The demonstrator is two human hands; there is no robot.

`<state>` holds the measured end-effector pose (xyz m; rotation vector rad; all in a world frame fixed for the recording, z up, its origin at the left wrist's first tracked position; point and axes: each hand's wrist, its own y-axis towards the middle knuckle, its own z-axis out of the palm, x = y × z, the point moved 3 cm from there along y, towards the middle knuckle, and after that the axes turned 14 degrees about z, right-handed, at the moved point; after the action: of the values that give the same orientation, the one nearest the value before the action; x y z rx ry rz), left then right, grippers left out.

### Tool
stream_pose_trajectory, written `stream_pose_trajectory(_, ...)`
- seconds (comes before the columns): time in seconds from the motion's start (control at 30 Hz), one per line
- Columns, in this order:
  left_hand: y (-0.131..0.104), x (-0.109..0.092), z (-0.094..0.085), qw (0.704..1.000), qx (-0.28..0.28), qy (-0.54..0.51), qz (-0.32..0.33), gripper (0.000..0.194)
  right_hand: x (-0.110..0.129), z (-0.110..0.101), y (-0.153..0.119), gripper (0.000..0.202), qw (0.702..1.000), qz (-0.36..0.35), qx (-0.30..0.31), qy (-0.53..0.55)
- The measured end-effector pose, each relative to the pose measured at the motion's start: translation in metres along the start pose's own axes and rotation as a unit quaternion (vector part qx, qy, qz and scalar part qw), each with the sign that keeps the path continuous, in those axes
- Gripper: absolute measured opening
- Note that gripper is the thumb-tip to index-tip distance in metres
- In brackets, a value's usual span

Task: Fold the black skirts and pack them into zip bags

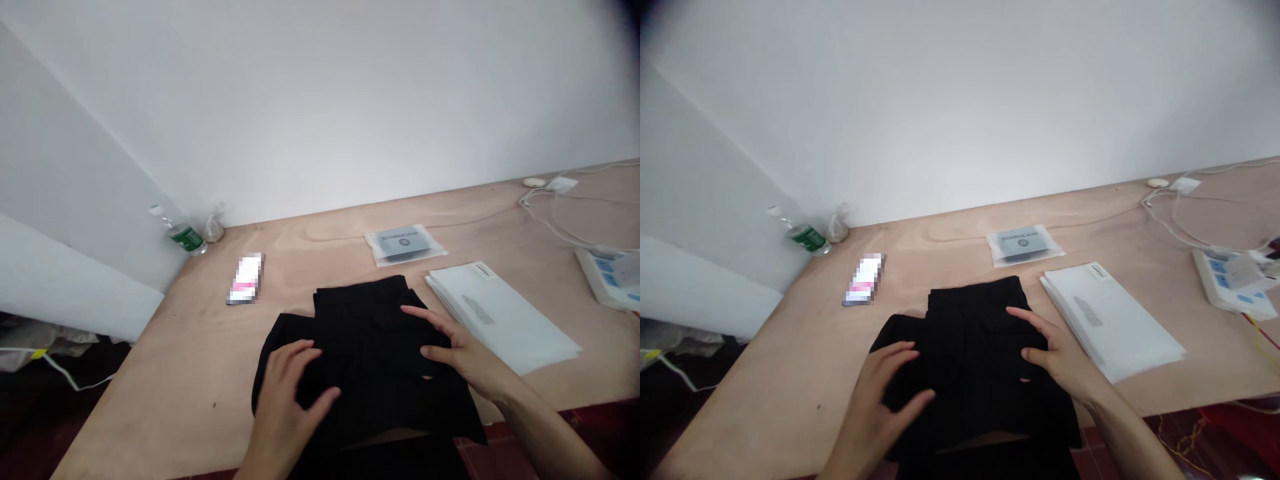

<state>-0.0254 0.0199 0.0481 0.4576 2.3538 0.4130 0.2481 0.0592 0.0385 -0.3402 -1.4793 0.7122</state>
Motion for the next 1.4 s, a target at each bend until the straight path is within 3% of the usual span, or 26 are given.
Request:
stream_pose_trajectory(0.07, 0.001, -0.003, 0.013, 0.994, 0.081, 0.02, 0.072, 0.028, 0.001, 0.002, 0.001, 0.063, 1.0, 0.001, -0.001, 0.007)
stream_pose_trajectory(0.13, 0.002, -0.003, 0.019, 0.995, 0.066, 0.025, 0.075, 0.011, 0.003, 0.002, 0.0, 0.063, 1.0, 0.0, -0.007, 0.013)
stream_pose_trajectory(0.23, -0.003, 0.002, 0.008, 0.997, -0.065, 0.006, -0.04, 0.004, 0.005, -0.001, -0.005, 0.063, 1.0, -0.002, -0.013, 0.015)
stream_pose_trajectory(0.3, -0.014, 0.008, -0.006, 0.971, -0.172, 0.002, -0.166, 0.012, 0.004, -0.004, -0.007, 0.064, 1.0, -0.002, -0.009, 0.004)
stream_pose_trajectory(0.37, -0.025, 0.016, -0.016, 0.937, -0.228, 0.004, -0.265, 0.022, 0.001, -0.009, -0.006, 0.065, 1.0, 0.001, -0.002, -0.01)
stream_pose_trajectory(0.4, -0.03, 0.02, -0.019, 0.93, -0.221, 0.003, -0.294, 0.027, -0.002, -0.011, -0.004, 0.065, 1.0, 0.002, -0.004, -0.023)
stream_pose_trajectory(0.47, -0.034, 0.026, -0.02, 0.937, -0.141, 0.013, -0.32, 0.036, -0.007, -0.016, 0.001, 0.063, 0.998, -0.016, -0.026, -0.064)
stream_pose_trajectory(0.53, -0.033, 0.031, -0.022, 0.945, -0.072, 0.059, -0.315, 0.043, -0.011, -0.021, 0.007, 0.061, 0.99, -0.054, -0.064, -0.111)
stream_pose_trajectory(0.57, -0.031, 0.032, -0.024, 0.948, -0.069, 0.094, -0.296, 0.044, -0.013, -0.023, 0.009, 0.061, 0.986, -0.069, -0.08, -0.13)
stream_pose_trajectory(0.7, -0.002, 0.028, -0.031, 0.97, -0.114, 0.187, -0.101, 0.03, -0.019, -0.026, 0.012, 0.058, 0.978, -0.087, -0.106, -0.154)
stream_pose_trajectory(0.8, 0.031, 0.026, -0.015, 0.987, 0.006, 0.152, 0.051, 0.023, -0.022, -0.024, 0.013, 0.057, 0.978, -0.095, -0.105, -0.155)
stream_pose_trajectory(0.87, 0.049, 0.026, 0.002, 0.98, 0.115, 0.124, 0.109, 0.034, -0.023, -0.023, 0.014, 0.054, 0.976, -0.096, -0.104, -0.164)
stream_pose_trajectory(0.93, 0.062, 0.027, 0.016, 0.969, 0.181, 0.103, 0.134, 0.042, -0.021, -0.023, 0.014, 0.051, 0.972, -0.105, -0.117, -0.175)
stream_pose_trajectory(1.0, 0.07, 0.031, 0.026, 0.971, 0.198, 0.069, 0.118, 0.038, -0.017, -0.025, 0.015, 0.049, 0.967, -0.109, -0.139, -0.185)
stream_pose_trajectory(1.13, 0.076, 0.043, 0.034, 0.984, 0.174, 0.02, 0.025, 0.023, -0.007, -0.033, 0.026, 0.054, 0.96, -0.112, -0.178, -0.186)
stream_pose_trajectory(1.33, 0.082, 0.062, 0.044, 0.989, 0.12, 0.017, -0.085, 0.024, 0.006, -0.04, 0.056, 0.064, 0.953, -0.144, -0.166, -0.208)
stream_pose_trajectory(1.4, 0.085, 0.063, 0.047, 0.988, 0.11, 0.018, -0.103, 0.024, 0.009, -0.041, 0.062, 0.056, 0.945, -0.148, -0.181, -0.23)
